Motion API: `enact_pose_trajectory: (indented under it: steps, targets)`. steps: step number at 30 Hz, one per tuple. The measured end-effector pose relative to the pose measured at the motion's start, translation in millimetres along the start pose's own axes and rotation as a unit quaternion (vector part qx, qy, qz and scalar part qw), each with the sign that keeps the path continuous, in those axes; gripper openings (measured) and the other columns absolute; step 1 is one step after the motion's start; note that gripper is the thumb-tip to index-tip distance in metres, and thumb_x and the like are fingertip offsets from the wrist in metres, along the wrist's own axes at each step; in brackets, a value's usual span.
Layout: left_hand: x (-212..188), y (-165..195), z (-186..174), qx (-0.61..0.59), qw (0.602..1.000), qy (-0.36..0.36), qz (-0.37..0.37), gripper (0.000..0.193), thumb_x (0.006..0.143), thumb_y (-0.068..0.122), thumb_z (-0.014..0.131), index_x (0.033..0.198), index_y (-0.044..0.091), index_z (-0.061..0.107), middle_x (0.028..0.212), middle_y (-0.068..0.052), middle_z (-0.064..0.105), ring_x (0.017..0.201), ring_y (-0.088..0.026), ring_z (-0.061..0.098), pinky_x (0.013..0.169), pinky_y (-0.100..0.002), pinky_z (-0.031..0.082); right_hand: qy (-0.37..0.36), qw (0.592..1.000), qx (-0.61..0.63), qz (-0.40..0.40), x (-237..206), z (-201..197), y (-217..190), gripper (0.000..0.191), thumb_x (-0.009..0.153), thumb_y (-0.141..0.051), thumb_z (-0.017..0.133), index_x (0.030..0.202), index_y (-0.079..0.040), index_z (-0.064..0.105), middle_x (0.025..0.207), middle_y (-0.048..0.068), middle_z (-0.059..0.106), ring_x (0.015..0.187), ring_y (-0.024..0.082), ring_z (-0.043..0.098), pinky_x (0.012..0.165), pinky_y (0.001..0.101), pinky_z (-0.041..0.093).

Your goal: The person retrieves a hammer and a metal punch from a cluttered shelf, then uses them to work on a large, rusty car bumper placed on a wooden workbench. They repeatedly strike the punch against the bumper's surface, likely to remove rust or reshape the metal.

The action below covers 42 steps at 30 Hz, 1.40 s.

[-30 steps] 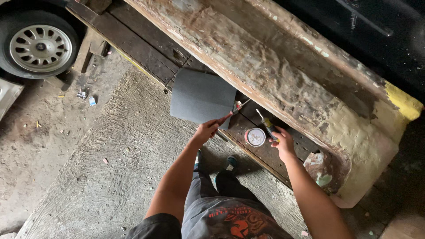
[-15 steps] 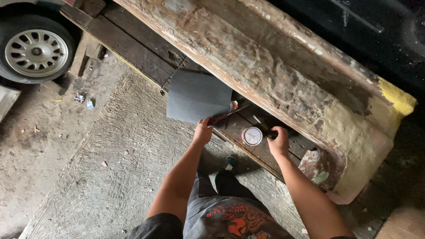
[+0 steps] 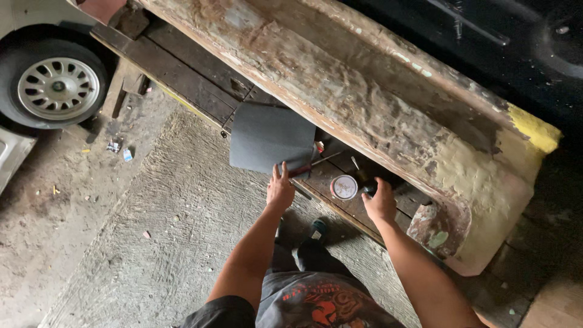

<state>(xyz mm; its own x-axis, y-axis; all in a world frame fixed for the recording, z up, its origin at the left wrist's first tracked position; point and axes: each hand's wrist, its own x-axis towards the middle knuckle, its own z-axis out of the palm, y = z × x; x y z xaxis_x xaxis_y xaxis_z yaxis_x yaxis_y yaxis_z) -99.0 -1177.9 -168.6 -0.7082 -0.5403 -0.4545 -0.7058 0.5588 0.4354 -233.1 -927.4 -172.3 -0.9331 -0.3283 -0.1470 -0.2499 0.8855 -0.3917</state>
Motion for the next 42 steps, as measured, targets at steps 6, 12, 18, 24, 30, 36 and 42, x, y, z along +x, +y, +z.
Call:
enact_pose_trajectory:
  steps: [6,12,18,24,30,36,42]
  targets:
    - [-9.2,-9.2,12.7,0.078,0.995,-0.002,0.055,0.067,0.100,0.029,0.058,0.158,0.015,0.027,0.169,-0.020,0.012,0.138,-0.037,0.046,0.105,-0.056,0.045,0.023,1.000,0.008,-0.001,-14.0,2.8,-0.5,0.072,0.078,-0.029,0.085,0.140,-0.011,0.052,0.141,0.015,0.055,0.132,0.037,0.051,0.106,0.0481,0.046]
    - [-11.6,-5.7,12.1,0.097,0.991,0.063,0.071,0.065,0.099,0.032,0.060,0.157,0.015,0.034,0.162,-0.013,0.030,0.130,-0.036,0.052,0.100,-0.053,0.050,0.048,0.998,0.025,0.023,-32.3,-2.7,-8.3,0.075,0.078,-0.028,0.085,0.141,-0.010,0.050,0.141,0.015,0.054,0.132,0.038,0.051,0.108,0.0483,0.044]
    - [-14.4,-13.5,-21.3,0.065,0.992,0.025,0.110,0.078,0.092,0.037,0.072,0.156,0.019,0.032,0.163,-0.016,0.025,0.137,-0.037,0.046,0.103,-0.054,0.046,0.094,0.995,0.009,-0.021,-50.2,-8.5,-22.6,0.076,0.078,-0.027,0.085,0.143,-0.010,0.049,0.143,0.016,0.053,0.134,0.038,0.049,0.110,0.0486,0.043]
    - [-27.9,-17.4,-38.8,0.043,0.988,0.032,0.143,0.089,0.088,0.043,0.076,0.158,0.017,0.028,0.164,-0.018,0.025,0.142,-0.039,0.041,0.107,-0.053,0.045,0.122,0.991,0.012,-0.060,-66.8,-11.1,-42.3,0.076,0.080,-0.027,0.084,0.145,-0.010,0.048,0.149,0.018,0.050,0.139,0.037,0.046,0.113,0.0481,0.041]
    - [-32.3,-28.2,-45.8,0.041,0.988,0.001,0.149,0.088,0.090,0.040,0.076,0.159,0.017,0.027,0.164,-0.019,0.023,0.144,-0.038,0.039,0.111,-0.054,0.041,0.108,0.992,0.013,-0.070,-75.9,-14.3,-52.5,0.076,0.083,-0.024,0.082,0.147,-0.006,0.045,0.153,0.021,0.046,0.142,0.039,0.043,0.115,0.0504,0.039]
    - [-46.6,-38.7,-34.5,0.033,0.990,-0.045,0.126,0.087,0.085,0.040,0.077,0.157,0.021,0.031,0.162,-0.015,0.029,0.144,-0.037,0.040,0.112,-0.053,0.042,0.153,0.984,0.017,-0.092,-86.4,-6.5,-50.5,0.080,0.081,-0.025,0.083,0.149,-0.007,0.044,0.152,0.021,0.046,0.143,0.040,0.043,0.116,0.0520,0.037]
    - [-45.0,-53.7,-2.5,0.018,0.991,-0.029,0.130,0.091,0.084,0.047,0.078,0.159,0.019,0.033,0.158,-0.015,0.042,0.136,-0.039,0.050,0.108,-0.054,0.047,0.165,0.981,0.026,-0.102,-94.0,-4.0,-48.6,0.080,0.082,-0.024,0.083,0.149,-0.005,0.044,0.151,0.023,0.047,0.141,0.042,0.044,0.116,0.0518,0.038]
